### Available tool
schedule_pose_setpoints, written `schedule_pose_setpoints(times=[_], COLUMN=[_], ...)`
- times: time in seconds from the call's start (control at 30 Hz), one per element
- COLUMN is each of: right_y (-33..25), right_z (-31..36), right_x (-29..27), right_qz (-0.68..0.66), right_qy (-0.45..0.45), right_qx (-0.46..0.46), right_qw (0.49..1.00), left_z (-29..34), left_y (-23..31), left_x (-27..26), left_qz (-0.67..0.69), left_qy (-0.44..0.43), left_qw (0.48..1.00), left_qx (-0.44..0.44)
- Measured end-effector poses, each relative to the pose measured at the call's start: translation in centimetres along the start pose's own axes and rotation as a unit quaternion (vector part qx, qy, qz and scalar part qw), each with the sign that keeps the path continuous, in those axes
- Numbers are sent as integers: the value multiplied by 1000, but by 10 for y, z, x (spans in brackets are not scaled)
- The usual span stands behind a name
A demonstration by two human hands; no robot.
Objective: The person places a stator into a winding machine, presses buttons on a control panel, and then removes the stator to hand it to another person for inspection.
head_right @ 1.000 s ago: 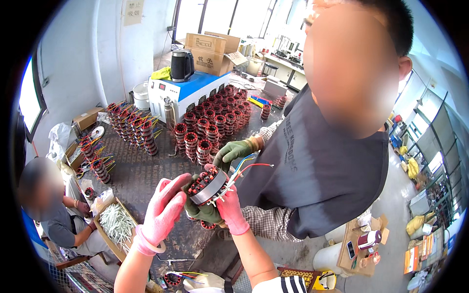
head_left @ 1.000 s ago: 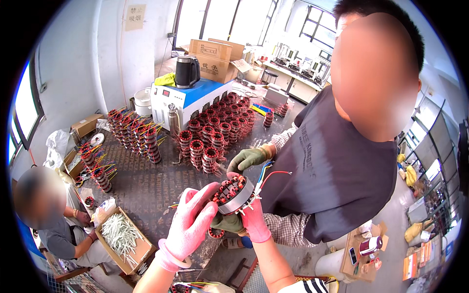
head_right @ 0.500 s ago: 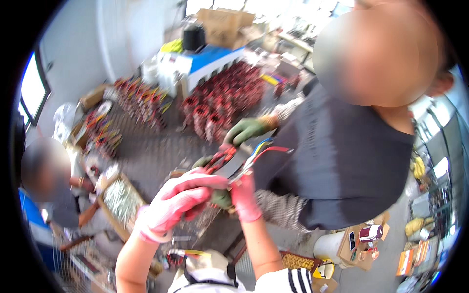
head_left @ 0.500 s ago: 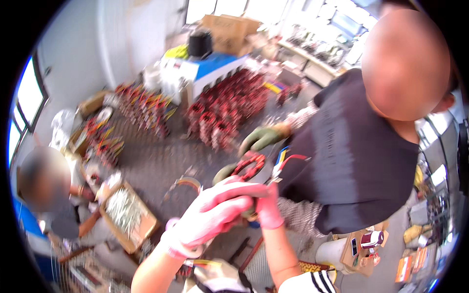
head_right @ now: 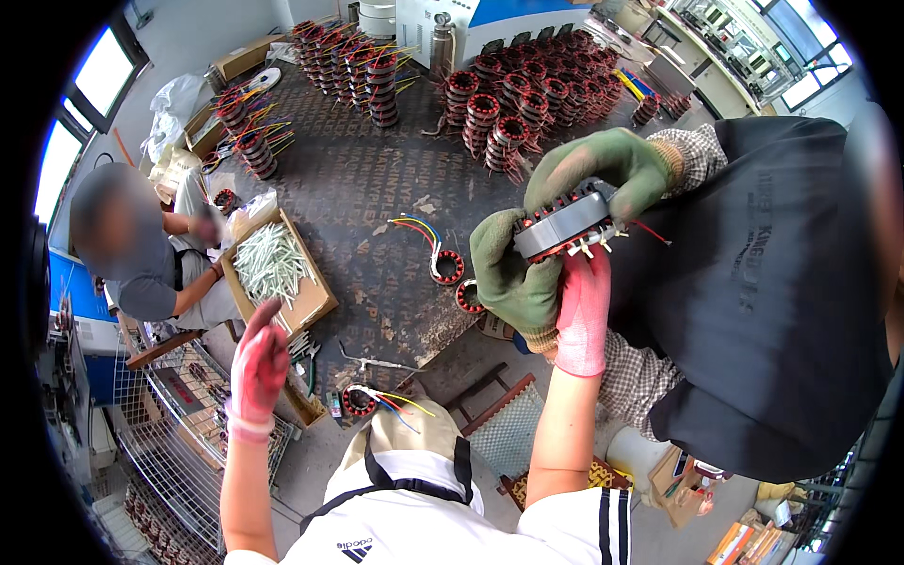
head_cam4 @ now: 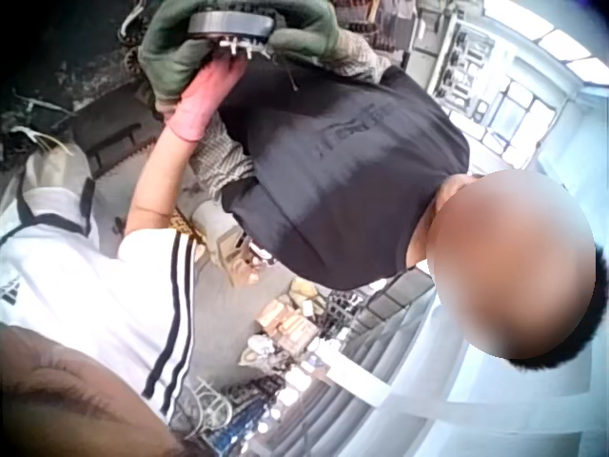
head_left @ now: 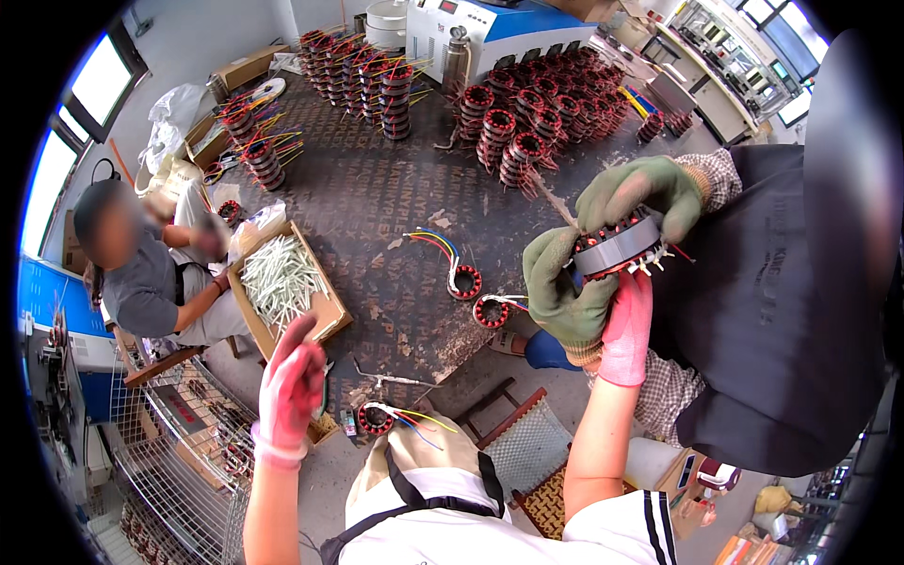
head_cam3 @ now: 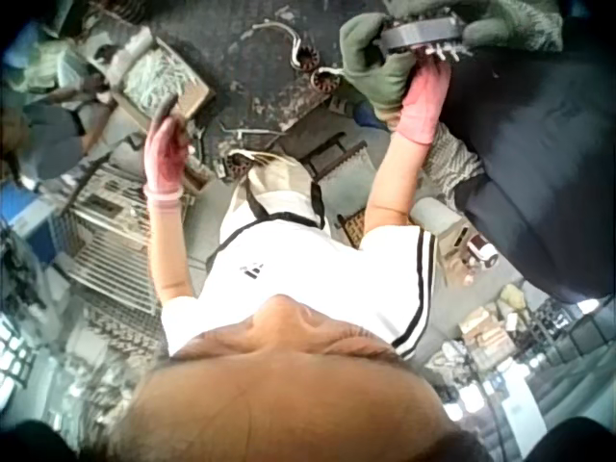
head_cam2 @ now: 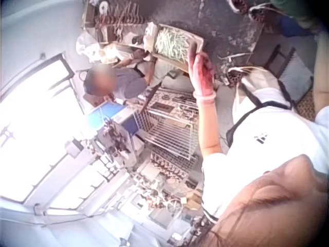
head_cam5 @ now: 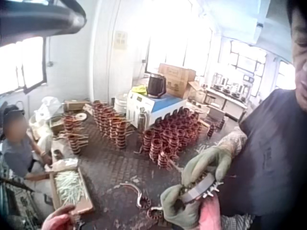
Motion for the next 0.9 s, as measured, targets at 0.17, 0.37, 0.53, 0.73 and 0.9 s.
schedule_pose_setpoints(times=[0.17,0.37,0.53,0.73,0.9], right_y=[3,-50,-74,55,125], right_z=[10,46,70,147,206], right_x=[5,7,45,92,98], right_qz=[-50,414,252,199,191], right_qy=[5,-96,-361,-577,-640], right_qx=[133,15,182,205,327], right_qw=[990,905,879,765,668], left_z=[61,139,195,217,180], left_y=[-76,-177,-268,-303,-277], left_x=[-118,-245,-331,-329,-272], left_qz=[-20,4,18,49,24], left_qy=[176,350,422,438,369], left_qw=[984,934,887,869,910], left_qx=[-32,-71,-189,-227,-189])
Point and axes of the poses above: each hand's wrist, its own z-axis away from the middle knuckle, its own x-axis out of the palm, y = z × x, the point moved 3 cm from there along -z, towards the middle knuckle, and after that the axes turned 10 degrees about -x, right-handed, at the moved point
